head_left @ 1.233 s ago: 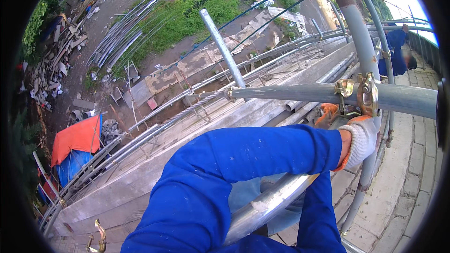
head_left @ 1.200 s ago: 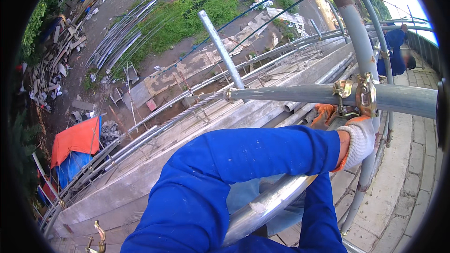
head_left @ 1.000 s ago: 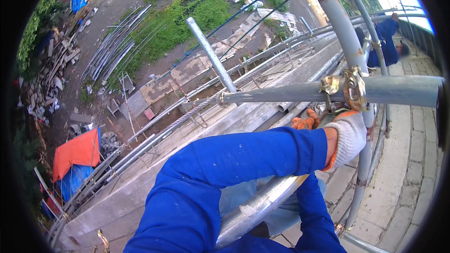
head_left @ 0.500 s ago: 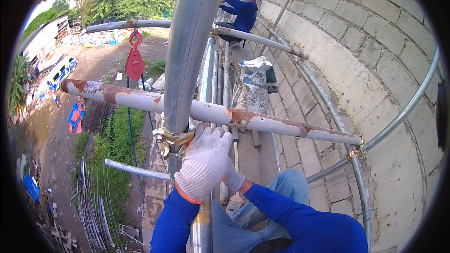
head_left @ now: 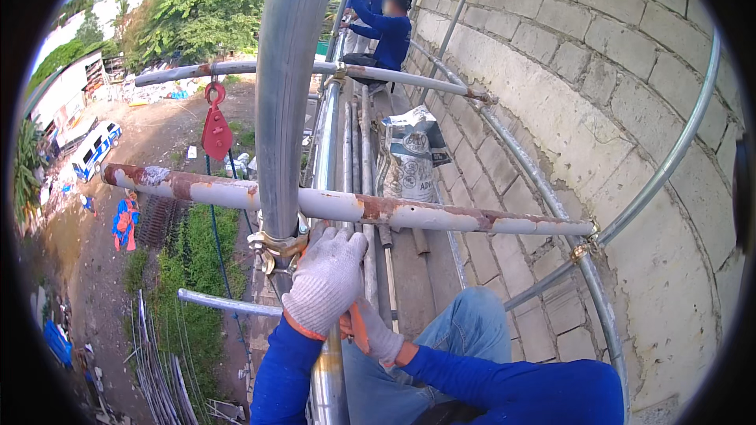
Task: The person is assembling a metal scaffolding structure on an elevated platform. They use a wrench to tighten couplers connecting vertical and horizontal metal poles. The worker is wearing gloves and a blue long-sleeved shirt. Another worker is visible in the background performing similar tasks.
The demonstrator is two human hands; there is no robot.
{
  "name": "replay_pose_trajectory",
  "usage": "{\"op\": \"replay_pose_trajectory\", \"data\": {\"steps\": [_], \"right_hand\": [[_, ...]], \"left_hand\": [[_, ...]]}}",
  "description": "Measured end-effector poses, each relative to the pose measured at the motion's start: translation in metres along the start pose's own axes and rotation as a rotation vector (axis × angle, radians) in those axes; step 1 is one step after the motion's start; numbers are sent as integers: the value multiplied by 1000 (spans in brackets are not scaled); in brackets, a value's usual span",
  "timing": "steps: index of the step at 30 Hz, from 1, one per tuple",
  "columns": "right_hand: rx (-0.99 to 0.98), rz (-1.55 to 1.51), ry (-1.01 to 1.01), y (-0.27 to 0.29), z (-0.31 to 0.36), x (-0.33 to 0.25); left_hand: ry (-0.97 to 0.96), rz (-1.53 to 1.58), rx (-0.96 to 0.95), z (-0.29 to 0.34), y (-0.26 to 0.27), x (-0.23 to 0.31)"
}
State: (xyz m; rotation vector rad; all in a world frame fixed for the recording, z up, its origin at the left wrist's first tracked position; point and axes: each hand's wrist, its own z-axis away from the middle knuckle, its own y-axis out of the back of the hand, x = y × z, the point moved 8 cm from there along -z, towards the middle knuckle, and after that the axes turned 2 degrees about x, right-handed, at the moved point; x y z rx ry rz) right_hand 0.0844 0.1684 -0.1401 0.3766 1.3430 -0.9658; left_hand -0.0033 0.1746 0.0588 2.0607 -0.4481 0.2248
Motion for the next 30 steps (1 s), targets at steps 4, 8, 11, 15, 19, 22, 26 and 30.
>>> {"op": "replay_pose_trajectory", "data": {"steps": [4, 8, 11, 15, 19, 22, 26, 30], "right_hand": [[-83, -402, -459, -38, 55, -50], [-119, -430, -460, -46, 70, -74], [-59, -448, -343, -40, 62, -57], [168, -25, -54, 4, 38, -43], [165, 342, 238, 48, 14, -42], [35, 493, 236, 87, -6, -24], [50, 326, 398, 119, -46, -18], [-22, 497, 486, 110, -80, -48]], "left_hand": [[-70, -32, 55, -4, 10, 8], [-54, 52, 67, 3, 6, 3], [1, 286, 177, 9, 9, -10], [101, 942, 380, 18, 21, -28], [236, 993, 268, 24, 16, -31], [-85, 338, 254, 26, 20, 1], [-139, -72, 412, 24, 0, 8], [12, -164, 274, -16, -61, 6]]}}
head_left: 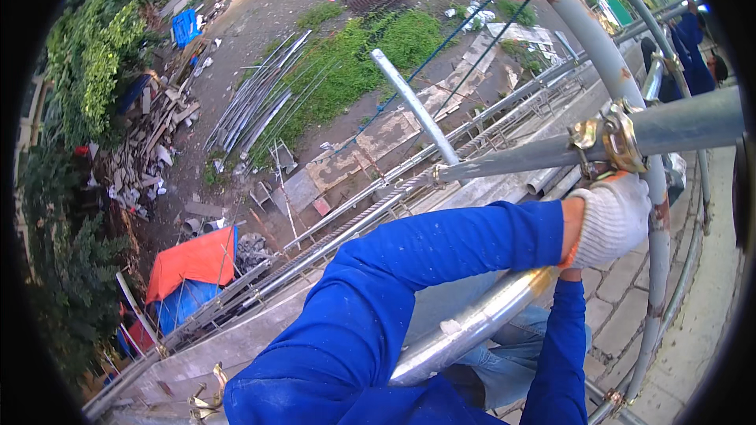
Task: The person is assembling a metal scaffolding structure on an elevated platform. They use a wrench to tighten couplers connecting vertical and horizontal metal poles. The worker is wearing gloves and a blue long-sleeved shirt. Another worker is visible in the background performing similar tasks.
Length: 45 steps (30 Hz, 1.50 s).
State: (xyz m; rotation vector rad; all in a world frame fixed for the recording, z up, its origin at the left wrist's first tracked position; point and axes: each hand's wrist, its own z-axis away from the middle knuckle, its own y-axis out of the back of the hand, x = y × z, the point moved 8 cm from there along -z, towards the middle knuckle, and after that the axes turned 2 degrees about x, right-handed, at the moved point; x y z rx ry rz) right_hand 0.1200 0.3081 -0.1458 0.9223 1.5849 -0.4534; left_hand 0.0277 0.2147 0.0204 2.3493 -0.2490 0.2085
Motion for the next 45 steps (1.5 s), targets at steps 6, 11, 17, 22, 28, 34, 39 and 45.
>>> {"op": "replay_pose_trajectory", "data": {"steps": [6, 11, 17, 22, 28, 34, 39, 45], "right_hand": [[-23, 62, 40, -11, -15, -15], [-15, 66, 30, -13, 4, -10], [-17, 54, 8, -18, 21, -12], [-14, 52, 2, -18, 25, -17], [-12, 43, -46, -23, 59, -8], [-12, -18, -148, -66, 109, -27], [89, -398, -447, -80, 118, -121], [166, -508, -647, -89, 115, -159]], "left_hand": [[31, -70, -85, -23, -59, 6], [0, 40, 81, -2, -18, -2], [-5, 74, 129, 6, 12, -6], [-19, 87, 158, 9, 13, -6], [-31, 67, 160, 4, 14, -6], [-40, 55, 68, 5, 14, -9], [-81, 100, 22, 4, 20, -10], [-64, 103, -30, 11, 37, -15]]}}
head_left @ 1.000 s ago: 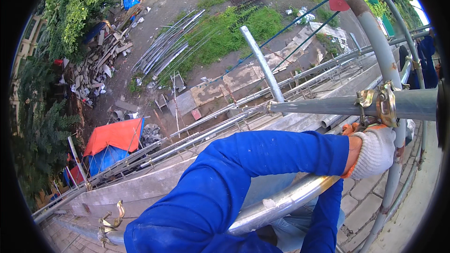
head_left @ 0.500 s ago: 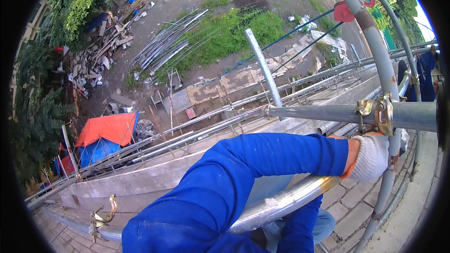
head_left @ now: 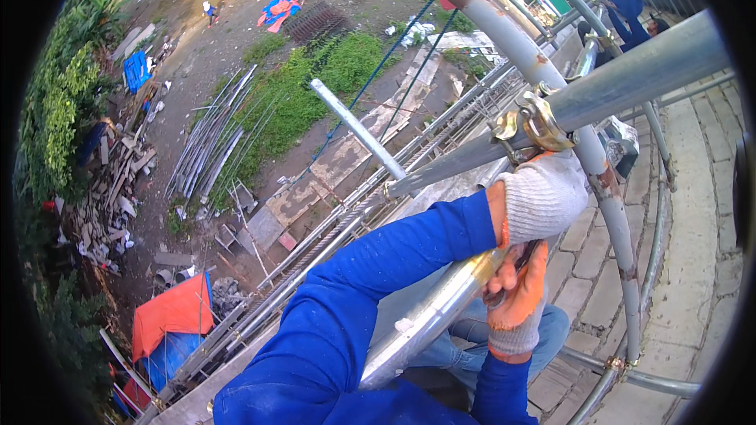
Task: The person is assembling a metal scaffolding structure on an elevated platform. They use a wrench to tighten couplers connecting vertical and horizontal metal poles. The worker is wearing gloves and a blue long-sleeved shirt. Another worker is visible in the background performing similar tasks.
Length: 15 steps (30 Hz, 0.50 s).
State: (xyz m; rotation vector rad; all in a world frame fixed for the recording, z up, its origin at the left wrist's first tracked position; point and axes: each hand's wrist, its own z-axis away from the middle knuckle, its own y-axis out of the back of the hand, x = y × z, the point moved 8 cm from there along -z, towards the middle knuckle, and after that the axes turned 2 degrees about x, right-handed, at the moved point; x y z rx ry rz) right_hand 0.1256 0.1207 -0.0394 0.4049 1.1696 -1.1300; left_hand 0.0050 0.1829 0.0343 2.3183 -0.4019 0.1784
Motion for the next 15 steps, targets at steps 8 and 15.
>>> {"op": "replay_pose_trajectory", "data": {"steps": [8, 15], "right_hand": [[38, -74, 17, 35, -51, 43], [-109, -26, 551, 72, -125, 61]], "left_hand": [[-13, 104, -104, 0, 20, 1], [22, 55, -293, -6, 19, 3]]}}
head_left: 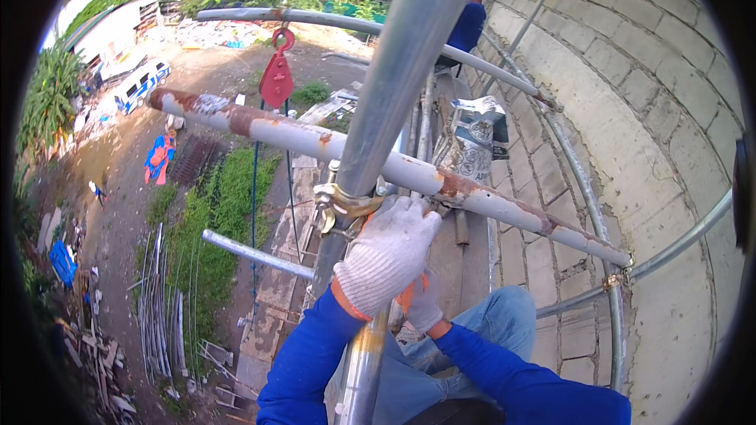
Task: The person is assembling a metal scaffolding structure on an elevated platform. They use a wrench to tighten couplers connecting vertical and horizontal metal poles. The worker is wearing gloves and a blue long-sleeved shirt. Another worker is visible in the background performing similar tasks.
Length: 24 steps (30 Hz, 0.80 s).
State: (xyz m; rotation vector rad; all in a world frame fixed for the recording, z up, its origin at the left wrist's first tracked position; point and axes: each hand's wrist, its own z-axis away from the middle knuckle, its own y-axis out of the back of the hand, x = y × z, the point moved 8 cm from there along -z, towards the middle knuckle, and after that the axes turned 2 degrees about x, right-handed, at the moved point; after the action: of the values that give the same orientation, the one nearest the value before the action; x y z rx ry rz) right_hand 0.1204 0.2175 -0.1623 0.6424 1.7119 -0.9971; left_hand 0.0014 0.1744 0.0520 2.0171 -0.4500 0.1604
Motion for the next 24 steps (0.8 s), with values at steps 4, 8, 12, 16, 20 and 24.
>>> {"op": "replay_pose_trajectory", "data": {"steps": [4, 8, 12, 16, 20, 24], "right_hand": [[-176, 411, 373, -19, -44, -28], [-316, 556, 429, -36, -84, -33], [-326, 535, 366, -40, -86, -15], [-245, 517, 358, -38, -68, -12], [-189, 438, 337, -34, -62, -21], [-230, 275, 260, -38, -55, -17]], "left_hand": [[45, -24, -16, -1, 3, 0], [17, -22, 26, -4, 6, 2], [47, -39, -12, -4, 4, 0], [60, -8, -58, -3, 2, 1], [25, 7, 68, -4, 13, 4], [29, 20, 93, -2, 11, 2]]}}
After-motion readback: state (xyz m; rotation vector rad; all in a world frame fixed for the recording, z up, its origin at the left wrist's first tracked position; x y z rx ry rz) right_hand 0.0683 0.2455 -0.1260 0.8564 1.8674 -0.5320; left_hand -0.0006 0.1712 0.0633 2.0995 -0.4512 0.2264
